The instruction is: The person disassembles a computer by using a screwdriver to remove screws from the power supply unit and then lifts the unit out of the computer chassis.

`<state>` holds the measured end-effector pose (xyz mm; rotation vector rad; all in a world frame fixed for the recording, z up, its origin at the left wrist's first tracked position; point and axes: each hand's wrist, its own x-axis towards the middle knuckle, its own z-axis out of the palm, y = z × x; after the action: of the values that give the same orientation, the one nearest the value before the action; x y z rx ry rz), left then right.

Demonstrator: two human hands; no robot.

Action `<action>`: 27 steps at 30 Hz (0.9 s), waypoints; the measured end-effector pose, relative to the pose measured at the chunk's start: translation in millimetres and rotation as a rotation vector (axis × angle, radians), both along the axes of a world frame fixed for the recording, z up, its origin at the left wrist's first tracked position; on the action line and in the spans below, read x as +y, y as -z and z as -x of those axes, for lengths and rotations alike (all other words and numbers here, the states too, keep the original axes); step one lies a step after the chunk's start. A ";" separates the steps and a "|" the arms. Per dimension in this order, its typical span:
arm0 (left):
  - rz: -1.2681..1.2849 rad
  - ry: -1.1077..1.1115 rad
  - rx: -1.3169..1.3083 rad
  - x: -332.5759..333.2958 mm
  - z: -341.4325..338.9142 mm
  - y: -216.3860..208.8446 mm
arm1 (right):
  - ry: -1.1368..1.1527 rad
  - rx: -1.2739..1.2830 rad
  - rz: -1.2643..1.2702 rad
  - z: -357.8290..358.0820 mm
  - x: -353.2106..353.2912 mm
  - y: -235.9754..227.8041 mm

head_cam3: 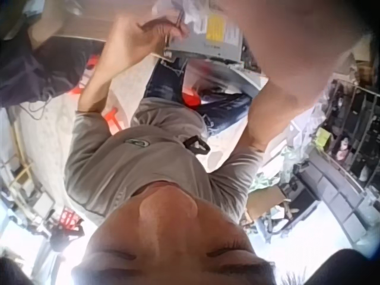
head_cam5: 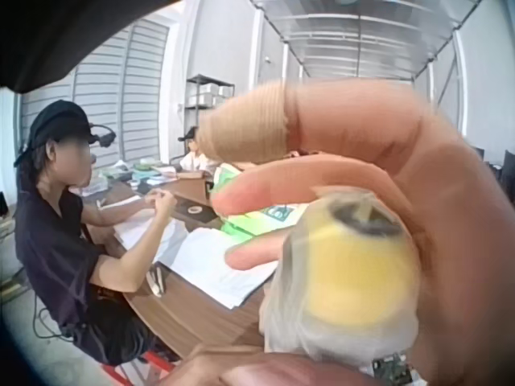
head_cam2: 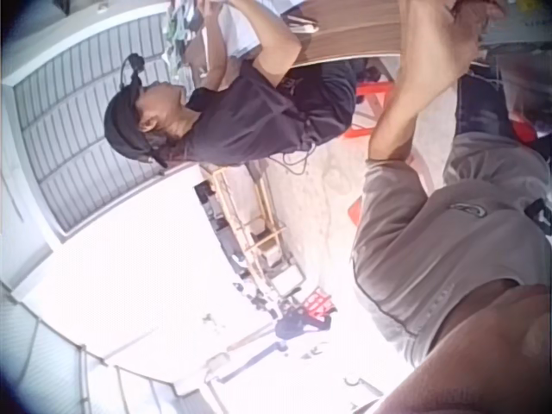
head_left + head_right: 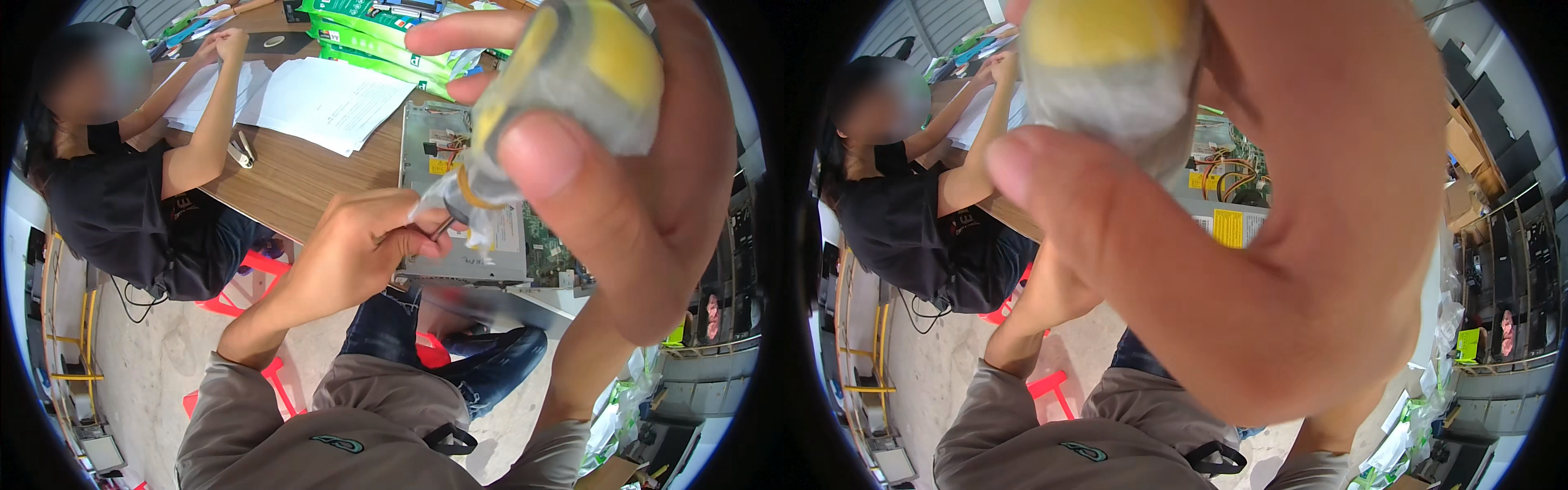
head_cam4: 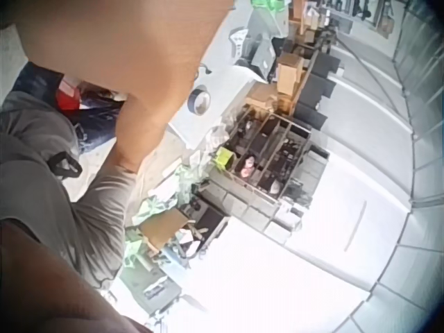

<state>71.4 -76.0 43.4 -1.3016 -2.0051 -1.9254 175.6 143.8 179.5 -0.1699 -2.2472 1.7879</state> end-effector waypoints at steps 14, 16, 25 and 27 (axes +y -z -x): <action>0.082 0.025 0.172 -7.8 9.9 9.6 | -0.049 0.043 -0.009 -6.9 111.0 23.9; 0.008 0.151 0.065 9.1 13.0 12.5 | 0.011 0.048 -0.026 0.2 273.8 5.4; 0.023 0.035 -0.172 6.2 6.9 26.1 | -0.074 0.083 -0.021 3.8 138.2 43.1; 0.050 0.110 -0.170 1.1 14.0 21.2 | -0.073 0.105 -0.043 0.4 185.0 36.1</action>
<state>57.3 -74.9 22.2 -1.3277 -2.1128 -2.1150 175.3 328.8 143.4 0.0145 -2.2424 1.7394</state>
